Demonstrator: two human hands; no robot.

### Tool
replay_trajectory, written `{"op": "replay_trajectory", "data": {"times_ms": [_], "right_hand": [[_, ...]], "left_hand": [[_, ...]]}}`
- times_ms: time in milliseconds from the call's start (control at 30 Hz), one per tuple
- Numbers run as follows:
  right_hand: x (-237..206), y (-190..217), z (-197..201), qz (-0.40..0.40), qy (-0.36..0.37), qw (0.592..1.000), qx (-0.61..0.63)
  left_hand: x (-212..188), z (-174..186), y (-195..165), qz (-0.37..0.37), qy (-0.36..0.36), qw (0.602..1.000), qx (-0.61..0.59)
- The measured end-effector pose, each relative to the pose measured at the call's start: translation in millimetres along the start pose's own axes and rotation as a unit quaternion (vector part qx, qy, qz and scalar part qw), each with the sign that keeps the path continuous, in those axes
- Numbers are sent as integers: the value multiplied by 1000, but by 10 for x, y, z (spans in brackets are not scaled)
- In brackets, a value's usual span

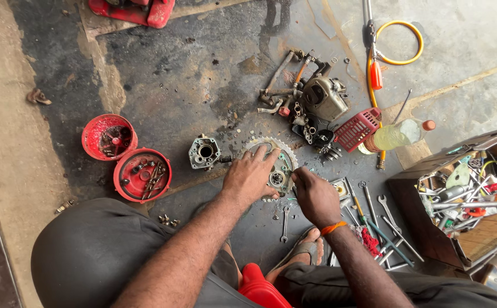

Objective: The person sits on the floor of a repair workshop and cleans a metal sprocket plate and other small engine components, scrubbing them with a red cloth and arranging parts and fasteners on the floor among scattered tools.

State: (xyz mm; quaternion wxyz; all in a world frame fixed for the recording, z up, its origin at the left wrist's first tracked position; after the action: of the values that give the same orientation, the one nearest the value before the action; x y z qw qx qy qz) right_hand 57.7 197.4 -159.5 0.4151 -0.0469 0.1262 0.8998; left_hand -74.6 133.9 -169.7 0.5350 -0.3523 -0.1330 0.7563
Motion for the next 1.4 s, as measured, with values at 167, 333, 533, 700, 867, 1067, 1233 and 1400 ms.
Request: {"op": "replay_trajectory", "data": {"times_ms": [167,333,533,700,867,1067,1233,1400], "right_hand": [[-19,-4,-61,18,4,1000,-17],[-29,12,37,30,-32,999,-26],[-62,98,65,55,-31,997,-51],[-50,112,86,88,-48,994,-45],[-27,53,80,62,-39,997,-39],[-88,144,95,93,-28,994,-47],[-107,150,104,87,-36,995,-45],[-121,127,83,69,-33,997,-33]], "left_hand": [[-34,70,-56,-31,-39,999,18],[-10,45,-21,-17,-23,999,18],[5,19,1,-16,-16,1000,6],[24,13,-42,-37,-28,998,36],[60,-19,-3,-12,-7,1000,21],[54,7,-9,-16,-8,1000,15],[44,27,-18,-17,-17,1000,18],[45,31,-13,-13,-19,1000,17]]}}
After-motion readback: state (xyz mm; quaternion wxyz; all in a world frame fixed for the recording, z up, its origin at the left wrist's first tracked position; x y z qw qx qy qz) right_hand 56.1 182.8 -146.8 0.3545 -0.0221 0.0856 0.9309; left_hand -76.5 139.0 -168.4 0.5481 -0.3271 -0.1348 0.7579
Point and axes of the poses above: each hand's wrist, its own x-axis towards the middle knuckle, its own z-axis out of the back of the hand, y = z × x, the point moved 10 cm from there along x, towards the middle knuckle, and after that the axes turned 15 degrees about -x, right-handed, at the moved point
